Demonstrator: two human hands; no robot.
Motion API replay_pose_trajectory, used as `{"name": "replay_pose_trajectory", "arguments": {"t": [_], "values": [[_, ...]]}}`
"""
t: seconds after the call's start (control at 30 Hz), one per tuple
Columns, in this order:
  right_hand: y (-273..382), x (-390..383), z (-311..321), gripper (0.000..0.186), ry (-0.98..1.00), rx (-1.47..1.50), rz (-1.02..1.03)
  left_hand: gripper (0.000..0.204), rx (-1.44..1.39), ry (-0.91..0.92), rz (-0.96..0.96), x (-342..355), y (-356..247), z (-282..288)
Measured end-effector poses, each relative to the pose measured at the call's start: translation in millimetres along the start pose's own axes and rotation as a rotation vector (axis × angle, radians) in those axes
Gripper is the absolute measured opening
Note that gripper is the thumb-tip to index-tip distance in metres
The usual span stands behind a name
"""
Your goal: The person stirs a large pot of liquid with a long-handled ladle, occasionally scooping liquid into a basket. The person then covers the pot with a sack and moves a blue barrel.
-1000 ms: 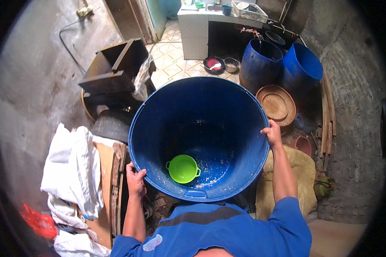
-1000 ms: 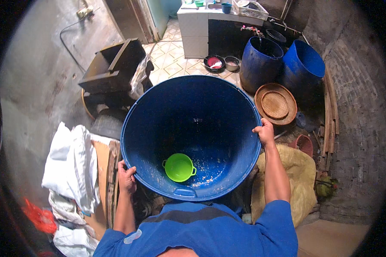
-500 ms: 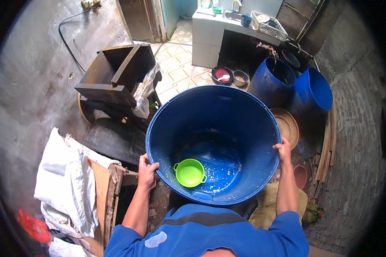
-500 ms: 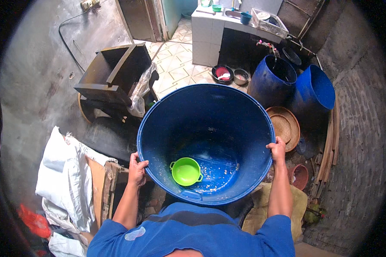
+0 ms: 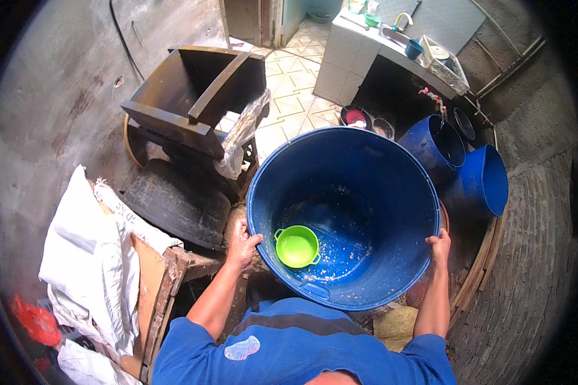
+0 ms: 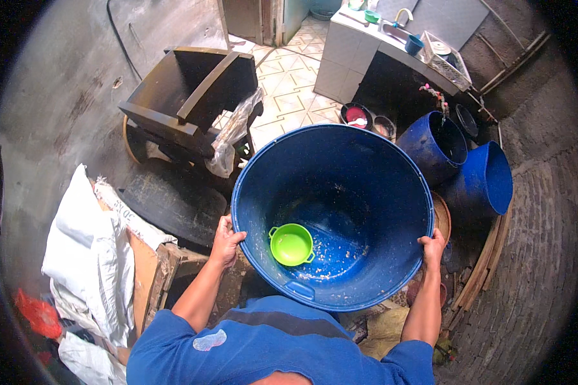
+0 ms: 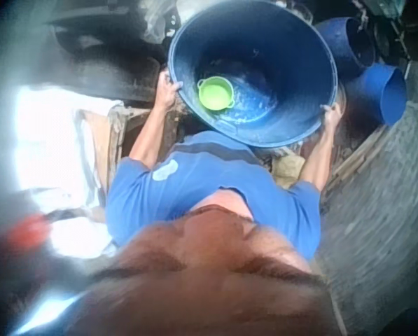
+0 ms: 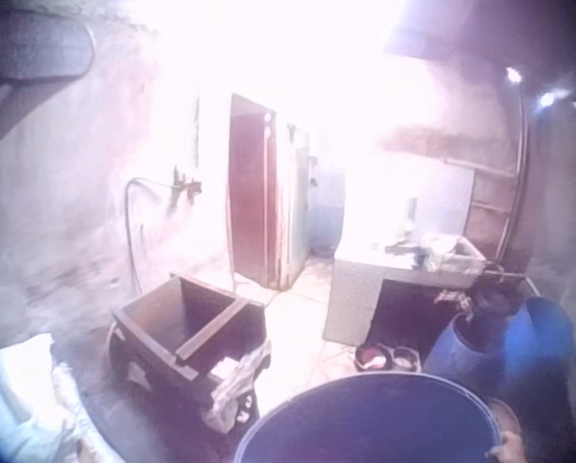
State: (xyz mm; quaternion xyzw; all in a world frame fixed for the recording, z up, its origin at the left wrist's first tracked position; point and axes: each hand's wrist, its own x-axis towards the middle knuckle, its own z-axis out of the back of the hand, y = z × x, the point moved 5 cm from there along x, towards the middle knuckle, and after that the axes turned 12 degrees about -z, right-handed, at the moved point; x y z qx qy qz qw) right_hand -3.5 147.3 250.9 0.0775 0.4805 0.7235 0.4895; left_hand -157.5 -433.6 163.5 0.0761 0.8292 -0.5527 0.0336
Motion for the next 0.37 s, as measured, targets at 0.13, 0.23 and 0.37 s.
{"name": "replay_pose_trajectory", "arguments": {"t": [0.13,0.23,0.37], "values": [[-25,33,-34,0.02,0.052,0.001,0.016,0.046,0.109,-0.037,-0.035,8,15,14],[-50,63,-79,0.02,0.12,0.048,0.024,0.043,0.154,-0.122,-0.021,15,31,32],[-89,85,-124,0.018,0.183,0.064,-0.013,0.041,0.261,-0.203,0.021,19,56,64]]}}
